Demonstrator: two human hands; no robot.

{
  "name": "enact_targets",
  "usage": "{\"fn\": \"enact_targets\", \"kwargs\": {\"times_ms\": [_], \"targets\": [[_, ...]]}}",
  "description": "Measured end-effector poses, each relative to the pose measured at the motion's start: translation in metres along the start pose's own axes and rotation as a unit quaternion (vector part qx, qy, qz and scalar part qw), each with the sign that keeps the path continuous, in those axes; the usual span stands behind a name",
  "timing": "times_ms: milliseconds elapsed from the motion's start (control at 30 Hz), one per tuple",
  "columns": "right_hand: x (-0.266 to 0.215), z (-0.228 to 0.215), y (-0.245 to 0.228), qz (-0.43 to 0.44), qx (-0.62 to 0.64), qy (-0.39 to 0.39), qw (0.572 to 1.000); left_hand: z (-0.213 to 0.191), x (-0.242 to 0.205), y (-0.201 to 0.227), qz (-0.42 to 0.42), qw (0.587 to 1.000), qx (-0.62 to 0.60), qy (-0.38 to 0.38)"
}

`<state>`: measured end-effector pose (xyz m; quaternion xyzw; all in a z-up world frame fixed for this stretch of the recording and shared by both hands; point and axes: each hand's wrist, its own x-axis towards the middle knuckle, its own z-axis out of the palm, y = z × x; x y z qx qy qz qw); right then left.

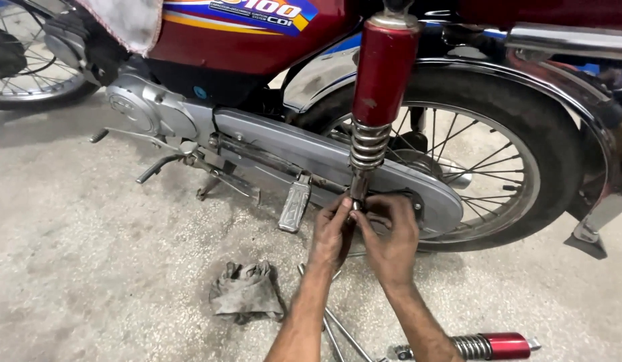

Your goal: Removing the rear shock absorber from a motorcycle using a T-handle wrench and a screwdriver.

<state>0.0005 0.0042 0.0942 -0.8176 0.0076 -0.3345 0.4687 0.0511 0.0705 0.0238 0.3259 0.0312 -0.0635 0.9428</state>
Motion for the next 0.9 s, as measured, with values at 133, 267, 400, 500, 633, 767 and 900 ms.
{"fn": "enact_targets", "kwargs": {"times_ms": [133, 267, 400, 500, 633, 767, 900], "targets": [[0.003, 0.005, -0.018, 0.054, -0.034, -0.032, 0.997, 0.020, -0.020, 0.027, -0.011, 1.000, 0.008, 0.010], [0.011, 0.012, -0.023, 0.083, -0.066, -0.053, 0.993, 0.032, -0.027, 0.037, -0.037, 0.999, -0.001, 0.020], [0.015, 0.007, -0.017, 0.108, -0.103, -0.059, 0.987, 0.017, -0.019, 0.024, -0.026, 0.999, 0.033, 0.031], [0.020, 0.000, -0.021, 0.173, -0.060, -0.086, 0.979, 0.017, -0.017, 0.034, 0.021, 0.984, 0.178, 0.027], [0.039, -0.012, -0.061, 0.145, 0.013, -0.092, 0.985, 0.034, -0.015, 0.036, 0.230, 0.910, 0.336, 0.078], [0.068, -0.023, -0.078, 0.043, 0.038, -0.074, 0.996, 0.089, -0.031, 0.090, 0.364, 0.867, 0.326, 0.096], [0.103, -0.020, -0.075, -0.009, 0.091, -0.125, 0.988, 0.139, -0.006, 0.129, 0.454, 0.816, 0.350, 0.073]]}}
